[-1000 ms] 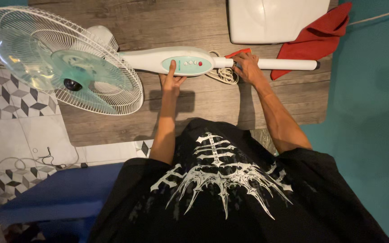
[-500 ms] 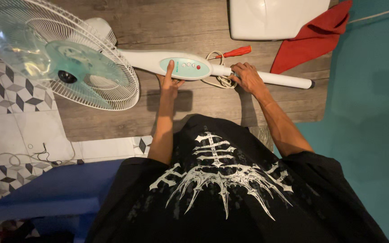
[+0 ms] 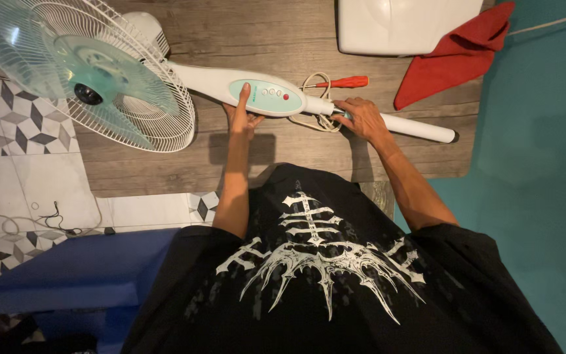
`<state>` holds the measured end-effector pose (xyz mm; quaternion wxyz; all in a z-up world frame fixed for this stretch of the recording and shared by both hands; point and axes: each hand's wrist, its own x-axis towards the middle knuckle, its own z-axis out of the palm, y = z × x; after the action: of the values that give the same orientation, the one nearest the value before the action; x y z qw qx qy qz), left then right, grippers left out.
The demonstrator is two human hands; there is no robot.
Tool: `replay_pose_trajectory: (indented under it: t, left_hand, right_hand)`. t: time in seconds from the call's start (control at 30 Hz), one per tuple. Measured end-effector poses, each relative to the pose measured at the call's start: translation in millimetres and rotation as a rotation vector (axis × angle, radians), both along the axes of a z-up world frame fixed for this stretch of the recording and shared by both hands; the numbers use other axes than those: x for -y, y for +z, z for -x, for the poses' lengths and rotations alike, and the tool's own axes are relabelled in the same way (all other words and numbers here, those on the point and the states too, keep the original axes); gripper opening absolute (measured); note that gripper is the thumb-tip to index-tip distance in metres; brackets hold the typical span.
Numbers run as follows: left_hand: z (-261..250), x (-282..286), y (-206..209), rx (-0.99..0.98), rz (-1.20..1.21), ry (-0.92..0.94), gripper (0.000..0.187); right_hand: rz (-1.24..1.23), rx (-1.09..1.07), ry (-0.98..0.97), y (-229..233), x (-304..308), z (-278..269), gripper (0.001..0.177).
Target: The person assembles a white pedestal fan on a wooden table. They attach the front grille, secure the motor housing, connect the neck to the base, and install the stand pole, completing the reassembly of the fan.
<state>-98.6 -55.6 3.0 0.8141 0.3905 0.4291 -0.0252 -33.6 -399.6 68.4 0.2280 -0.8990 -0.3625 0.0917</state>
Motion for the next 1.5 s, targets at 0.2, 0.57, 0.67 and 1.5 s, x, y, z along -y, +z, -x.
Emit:
replay_pose_trajectory:
  t: [0.2,0.57,0.67,1.5]
  left_hand:
    - [-3.1,0.0,6.3,-0.041,-0.038,0.023,0.126]
    - [-7.5,-3.8,24.6,0.078,-0.032,0.072,0.117]
    - [-6.9,-4.5,22.2,0.069,-0.004,0.087,0.119]
    - [28.0,-40.1,19.1,-0.118,-0.201,-0.111,0.134]
  right_hand:
    - [0.001,-0.015,-0.019,7.7,-0.9,1.8,0.043]
    - [0.001,-0.055,-0.114,29.5,43.7,3.7,0.052]
    - [-0.008,-0.094,-0.205,38.9,59.4,3.5,0.054]
    - [0.081,-0.358,-0.015,11.5,-90.3,29.1,0.059]
